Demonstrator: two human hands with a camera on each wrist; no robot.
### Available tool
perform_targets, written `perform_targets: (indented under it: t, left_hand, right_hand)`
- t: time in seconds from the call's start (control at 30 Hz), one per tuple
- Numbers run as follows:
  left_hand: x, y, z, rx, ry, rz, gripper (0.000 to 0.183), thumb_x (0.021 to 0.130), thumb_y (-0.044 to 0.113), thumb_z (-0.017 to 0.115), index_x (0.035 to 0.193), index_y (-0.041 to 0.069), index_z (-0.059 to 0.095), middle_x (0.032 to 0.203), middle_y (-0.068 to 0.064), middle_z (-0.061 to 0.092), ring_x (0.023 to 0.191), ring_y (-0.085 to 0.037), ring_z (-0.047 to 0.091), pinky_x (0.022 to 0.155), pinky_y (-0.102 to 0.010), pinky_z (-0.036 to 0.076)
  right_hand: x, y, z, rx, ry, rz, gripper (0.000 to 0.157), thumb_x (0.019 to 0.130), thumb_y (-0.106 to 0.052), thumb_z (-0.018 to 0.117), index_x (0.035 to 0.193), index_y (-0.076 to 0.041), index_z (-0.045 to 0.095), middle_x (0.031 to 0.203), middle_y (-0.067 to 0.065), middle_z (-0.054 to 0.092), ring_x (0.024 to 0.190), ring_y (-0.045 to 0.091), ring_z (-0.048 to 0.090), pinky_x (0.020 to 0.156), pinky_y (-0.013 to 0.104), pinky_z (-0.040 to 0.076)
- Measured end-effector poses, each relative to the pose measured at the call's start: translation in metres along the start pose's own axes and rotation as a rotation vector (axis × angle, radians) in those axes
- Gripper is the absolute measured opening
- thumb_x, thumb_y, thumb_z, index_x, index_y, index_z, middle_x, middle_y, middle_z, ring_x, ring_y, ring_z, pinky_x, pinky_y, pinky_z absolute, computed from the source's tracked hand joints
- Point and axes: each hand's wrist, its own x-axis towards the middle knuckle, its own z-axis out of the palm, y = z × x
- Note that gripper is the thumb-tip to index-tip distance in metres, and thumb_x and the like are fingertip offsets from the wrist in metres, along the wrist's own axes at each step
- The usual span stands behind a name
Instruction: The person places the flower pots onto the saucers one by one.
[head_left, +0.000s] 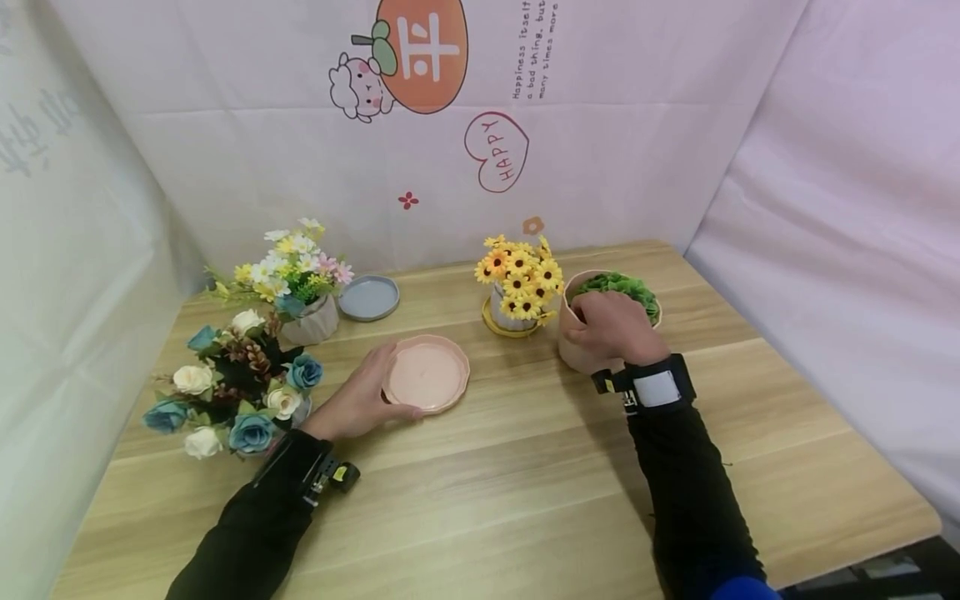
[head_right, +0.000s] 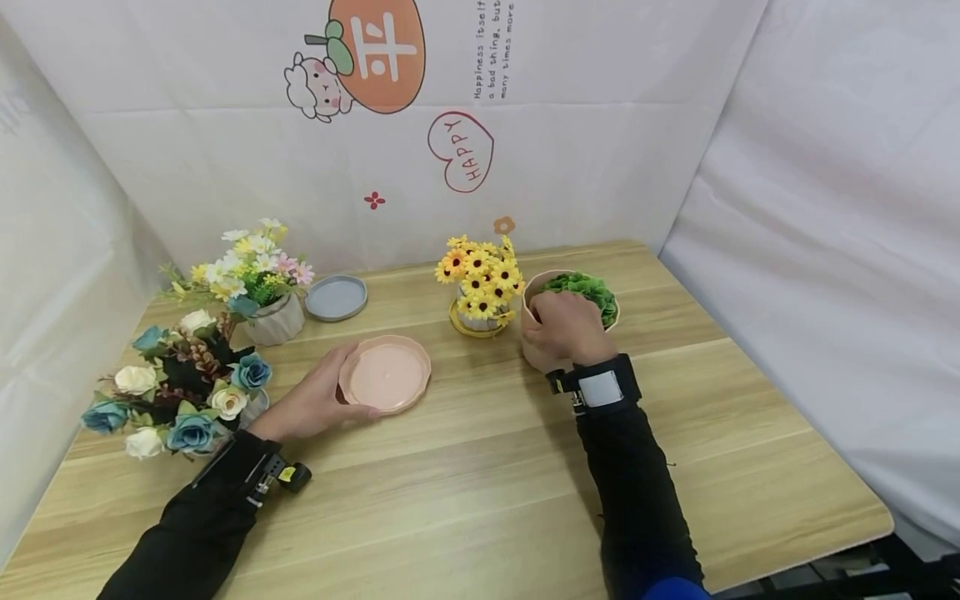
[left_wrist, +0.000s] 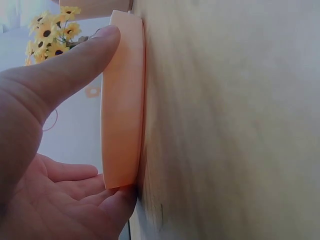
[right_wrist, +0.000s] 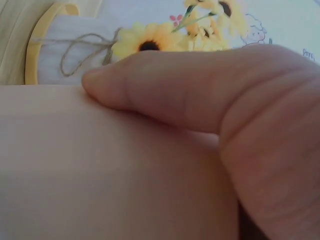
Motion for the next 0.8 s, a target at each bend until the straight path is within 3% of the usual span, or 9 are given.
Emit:
perform_targets:
  t: [0.47, 0.8]
  left_hand:
    - [-0.009, 0.005, 0.002, -0.016, -0.037, 0.001, 0.121, 0.085, 0.037, 0.090, 0.166, -0.006, 0.012, 0.171, -0.032, 0.017, 0.159, -0.050, 0.022, 0.128, -0.069, 0.023]
    - [-0.009, 0.007, 0.006, -0.008, -0.043, 0.032, 0.121, 0.083, 0.036, 0.092, 0.165, -0.007, 0.015, 0.170, -0.032, 0.020, 0.158, -0.050, 0.025, 0.128, -0.067, 0.025]
  right_hand:
    - [-0.007, -0.038, 0.003, -0.016, -0.090, -0.092, 0.042, 0.096, -0.017, 0.072, 0.069, -0.018, 0.039, 0.065, -0.003, 0.030, 0.059, 0.014, 0.032, 0.058, 0.029, 0.025]
    - [-0.009, -0.071, 0.009, -0.040, -0.082, -0.192, 0.032, 0.095, -0.019, 0.072, 0.072, -0.018, 0.050, 0.066, -0.004, 0.037, 0.062, 0.016, 0.043, 0.057, 0.029, 0.030]
